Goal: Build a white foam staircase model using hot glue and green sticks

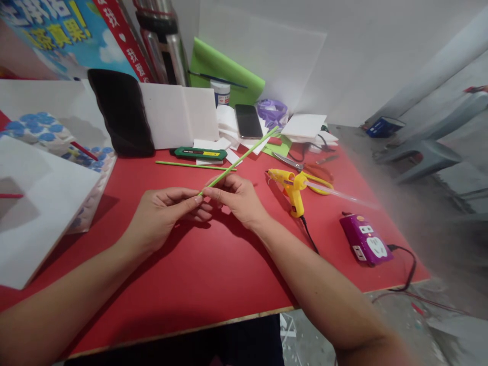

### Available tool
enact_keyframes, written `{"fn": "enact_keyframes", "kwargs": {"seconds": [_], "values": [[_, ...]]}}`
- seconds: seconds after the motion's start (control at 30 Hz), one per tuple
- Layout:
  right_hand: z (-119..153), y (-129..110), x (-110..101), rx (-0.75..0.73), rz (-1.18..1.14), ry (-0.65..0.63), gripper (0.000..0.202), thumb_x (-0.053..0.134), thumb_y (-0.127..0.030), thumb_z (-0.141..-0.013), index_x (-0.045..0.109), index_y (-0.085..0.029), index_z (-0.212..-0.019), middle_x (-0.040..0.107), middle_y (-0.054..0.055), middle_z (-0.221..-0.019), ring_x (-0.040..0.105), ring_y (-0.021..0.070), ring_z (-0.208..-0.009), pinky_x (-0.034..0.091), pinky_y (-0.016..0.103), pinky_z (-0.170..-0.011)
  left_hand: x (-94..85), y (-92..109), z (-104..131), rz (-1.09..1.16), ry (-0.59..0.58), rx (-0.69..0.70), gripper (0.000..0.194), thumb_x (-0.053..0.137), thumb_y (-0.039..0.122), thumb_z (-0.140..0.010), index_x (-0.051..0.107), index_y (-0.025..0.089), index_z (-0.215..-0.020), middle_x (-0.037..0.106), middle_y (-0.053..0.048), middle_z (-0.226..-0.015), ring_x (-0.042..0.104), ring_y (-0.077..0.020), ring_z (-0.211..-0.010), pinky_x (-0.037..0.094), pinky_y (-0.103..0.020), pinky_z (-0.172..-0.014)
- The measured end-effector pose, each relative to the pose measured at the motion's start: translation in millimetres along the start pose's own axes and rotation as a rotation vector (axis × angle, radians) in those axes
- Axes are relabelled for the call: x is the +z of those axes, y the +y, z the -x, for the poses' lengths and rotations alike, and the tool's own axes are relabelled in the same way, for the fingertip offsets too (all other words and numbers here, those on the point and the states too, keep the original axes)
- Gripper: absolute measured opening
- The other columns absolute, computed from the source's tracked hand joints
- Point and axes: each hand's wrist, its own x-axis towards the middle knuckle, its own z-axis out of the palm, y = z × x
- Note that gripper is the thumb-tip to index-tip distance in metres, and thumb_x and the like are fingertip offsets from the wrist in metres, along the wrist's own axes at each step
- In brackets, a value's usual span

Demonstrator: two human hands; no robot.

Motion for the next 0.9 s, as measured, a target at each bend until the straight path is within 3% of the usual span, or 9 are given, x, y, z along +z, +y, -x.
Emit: {"fn": "enact_keyframes", "kwargs": {"seconds": [0.2, 0.43, 0.63, 0.77, 0.9], "values": [[0.1, 0.7, -0.8, 0.021, 0.035, 0.064, 0.031, 0.089, -0.045, -0.076, 0.074, -0.019, -0.074, 0.064, -0.003, -0.057, 0.054, 0.0108, -0.052, 0.041, 0.026, -0.052, 3.1, 1.5, 3.2, -0.124, 0.002, 0.042, 0.02, 0.082, 0.033, -0.084, 0.083, 0.013, -0.089, 0.08, -0.007, -0.076, 0.076, -0.0208, -0.065, 0.068, -0.034, -0.066], [1.9, 0.7, 3.0, 0.009, -0.023, 0.086, 0.036, 0.087, -0.044, -0.08, 0.068, -0.018, -0.066, 0.061, -0.003, -0.055, 0.053, 0.0098, -0.052, 0.04, 0.025, -0.053, -1.7, -3.6, 4.7, -0.464, 0.016, 0.309, 0.019, 0.071, 0.031, -0.095, 0.083, 0.017, -0.101, 0.083, -0.004, -0.082, 0.08, -0.0195, -0.071, 0.064, -0.026, -0.07], [2.5, 1.4, 5.6, 0.019, -0.048, 0.11, 0.043, 0.087, -0.048, -0.081, 0.063, -0.019, -0.061, 0.058, -0.003, -0.05, 0.049, 0.0088, -0.047, 0.034, 0.025, -0.047, -5.1, -6.9, 4.8, -0.62, -0.007, 0.475, 0.019, 0.067, 0.03, -0.098, 0.083, 0.021, -0.104, 0.084, -0.002, -0.089, 0.081, -0.019, -0.075, 0.063, -0.025, -0.072], [0.9, 1.4, 5.5, 0.016, -0.021, 0.089, 0.051, 0.083, -0.058, -0.082, 0.063, -0.018, -0.058, 0.058, -0.002, -0.05, 0.049, 0.0085, -0.046, 0.037, 0.025, -0.048, -2.6, -5.0, 4.6, -0.541, 0.028, 0.4, 0.018, 0.069, 0.03, -0.096, 0.084, 0.021, -0.101, 0.084, -0.002, -0.083, 0.08, -0.0193, -0.072, 0.064, -0.025, -0.071], [1.1, -0.7, 5.7, 0.045, -0.052, 0.062, 0.048, 0.086, -0.062, -0.075, 0.068, -0.018, -0.067, 0.063, -0.002, -0.057, 0.054, 0.0097, -0.048, 0.043, 0.025, -0.05, -0.4, -1.8, 3.2, -0.38, 0.046, 0.288, 0.016, 0.071, 0.028, -0.093, 0.085, 0.021, -0.095, 0.084, -0.002, -0.082, 0.08, -0.0191, -0.071, 0.066, -0.026, -0.07]]}}
